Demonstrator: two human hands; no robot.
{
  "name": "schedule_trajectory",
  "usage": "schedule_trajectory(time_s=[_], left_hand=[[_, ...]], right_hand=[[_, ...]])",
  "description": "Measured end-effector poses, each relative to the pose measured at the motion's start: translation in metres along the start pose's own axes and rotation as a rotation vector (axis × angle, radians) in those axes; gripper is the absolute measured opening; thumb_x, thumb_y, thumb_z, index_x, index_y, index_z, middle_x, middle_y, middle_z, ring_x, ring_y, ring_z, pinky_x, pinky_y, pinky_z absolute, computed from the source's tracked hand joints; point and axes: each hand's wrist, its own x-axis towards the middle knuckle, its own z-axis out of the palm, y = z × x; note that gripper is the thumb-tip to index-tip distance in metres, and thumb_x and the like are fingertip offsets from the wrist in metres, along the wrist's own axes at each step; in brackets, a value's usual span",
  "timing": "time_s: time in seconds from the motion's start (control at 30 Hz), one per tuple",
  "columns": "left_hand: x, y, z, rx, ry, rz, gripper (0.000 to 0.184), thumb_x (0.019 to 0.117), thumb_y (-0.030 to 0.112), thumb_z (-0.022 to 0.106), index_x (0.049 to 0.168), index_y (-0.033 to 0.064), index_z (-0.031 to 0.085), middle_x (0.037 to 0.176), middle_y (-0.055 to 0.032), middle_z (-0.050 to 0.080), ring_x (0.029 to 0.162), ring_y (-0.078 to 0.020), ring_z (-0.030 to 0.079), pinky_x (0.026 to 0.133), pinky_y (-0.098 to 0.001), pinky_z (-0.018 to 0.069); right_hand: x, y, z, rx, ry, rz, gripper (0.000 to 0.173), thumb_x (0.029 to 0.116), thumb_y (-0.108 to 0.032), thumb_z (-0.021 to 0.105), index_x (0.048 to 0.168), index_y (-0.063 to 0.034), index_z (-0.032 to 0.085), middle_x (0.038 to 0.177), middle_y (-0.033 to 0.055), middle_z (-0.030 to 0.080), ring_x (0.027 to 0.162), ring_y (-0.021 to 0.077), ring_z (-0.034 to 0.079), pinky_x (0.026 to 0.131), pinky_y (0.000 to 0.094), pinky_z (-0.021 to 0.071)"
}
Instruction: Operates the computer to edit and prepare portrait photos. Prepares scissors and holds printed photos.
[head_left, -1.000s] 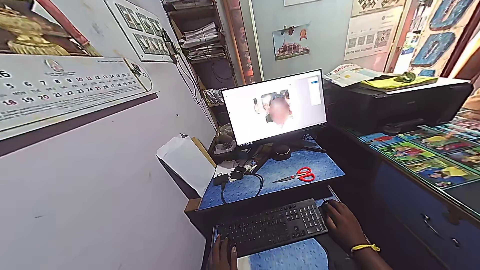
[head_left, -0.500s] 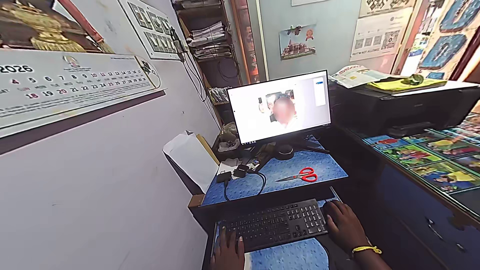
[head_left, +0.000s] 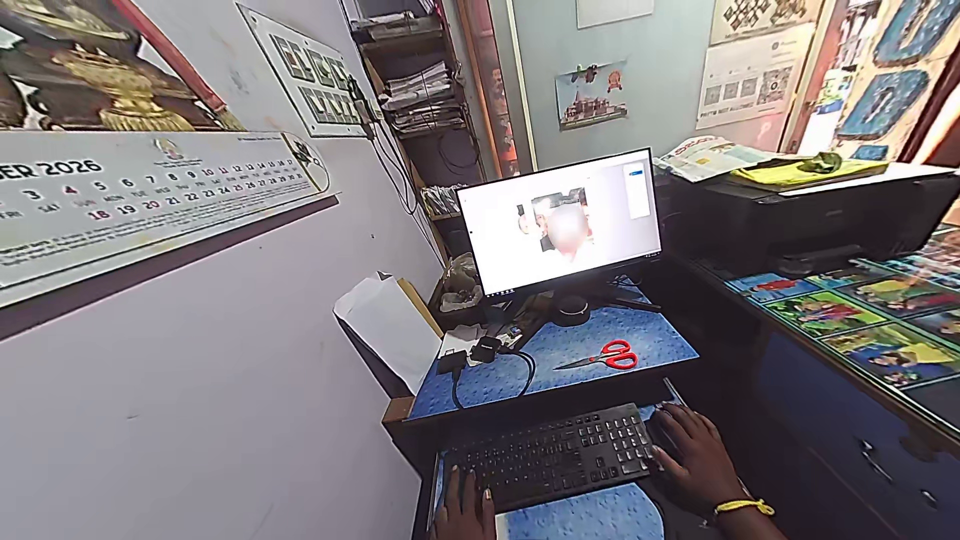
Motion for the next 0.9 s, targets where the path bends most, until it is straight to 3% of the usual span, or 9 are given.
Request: schedule_trajectory(time_s=[0.07,0.13,0.23,0.33,0.43,0.6,0.9], left_hand=[[0.001,0.001,-0.002,-0.009,0.001,0.002,0.053,0.1025,0.045,0.041,0.139,0.0128,0.063,0.160,-0.0160,0.042,0.118,-0.0446,0.061,0.095,-0.0600,0.0484],[0.000,0.001,-0.001,-0.013,0.012,0.005,0.053,0.1025,0.044,0.042,0.138,0.0124,0.064,0.159,-0.0157,0.043,0.117,-0.0446,0.061,0.094,-0.0593,0.0489],[-0.001,0.000,0.001,-0.007,0.014,0.005,0.052,0.1024,0.044,0.042,0.138,0.0129,0.064,0.159,-0.0148,0.043,0.117,-0.0438,0.062,0.093,-0.0587,0.0492],[0.000,0.000,0.001,-0.005,0.008,0.002,0.053,0.1025,0.045,0.041,0.138,0.0134,0.064,0.160,-0.0149,0.042,0.118,-0.0440,0.061,0.094,-0.0595,0.0484],[0.000,0.001,0.001,-0.005,0.011,0.001,0.053,0.1023,0.045,0.041,0.137,0.0137,0.065,0.159,-0.0150,0.043,0.118,-0.0444,0.061,0.094,-0.0599,0.0485],[-0.001,0.000,0.002,0.005,0.032,-0.004,0.052,0.1023,0.046,0.042,0.137,0.0156,0.065,0.160,-0.0124,0.042,0.116,-0.0419,0.062,0.091,-0.0585,0.0488],[0.000,0.001,0.003,0.055,0.017,-0.004,0.052,0.1022,0.047,0.039,0.143,0.0242,0.061,0.161,-0.0112,0.041,0.110,-0.0410,0.063,0.088,-0.0589,0.0489]], right_hand=[[-0.001,0.003,0.001,0.053,0.027,-0.003,0.073,0.0943,-0.071,0.031,0.136,-0.0227,0.065,0.146,0.0050,0.059,0.138,0.0243,0.051,0.116,0.0532,0.0357],[-0.002,0.004,0.000,0.077,0.012,-0.017,0.073,0.0951,-0.071,0.029,0.138,-0.0234,0.064,0.145,0.0040,0.059,0.139,0.0233,0.051,0.116,0.0528,0.0352],[0.000,-0.002,-0.004,-0.006,-0.079,-0.036,0.071,0.0896,-0.075,0.043,0.137,-0.0264,0.065,0.146,0.0005,0.059,0.140,0.0219,0.050,0.117,0.0530,0.0357],[0.001,-0.004,-0.003,-0.036,-0.058,-0.016,0.071,0.0883,-0.076,0.045,0.135,-0.0270,0.067,0.144,-0.0004,0.061,0.139,0.0229,0.052,0.117,0.0528,0.0367],[0.001,-0.002,-0.003,0.036,0.019,0.074,0.067,0.0940,-0.065,0.038,0.133,-0.0184,0.068,0.142,0.0080,0.062,0.135,0.0296,0.055,0.113,0.0552,0.0398],[0.005,-0.007,0.000,0.013,-0.133,0.165,0.055,0.0881,-0.040,0.055,0.136,-0.0149,0.065,0.145,0.0116,0.059,0.134,0.0316,0.056,0.110,0.0500,0.0465],[0.006,-0.008,-0.002,0.016,-0.163,0.153,0.050,0.0861,-0.034,0.059,0.134,-0.0219,0.067,0.143,0.0057,0.060,0.134,0.0255,0.056,0.107,0.0461,0.0502]])
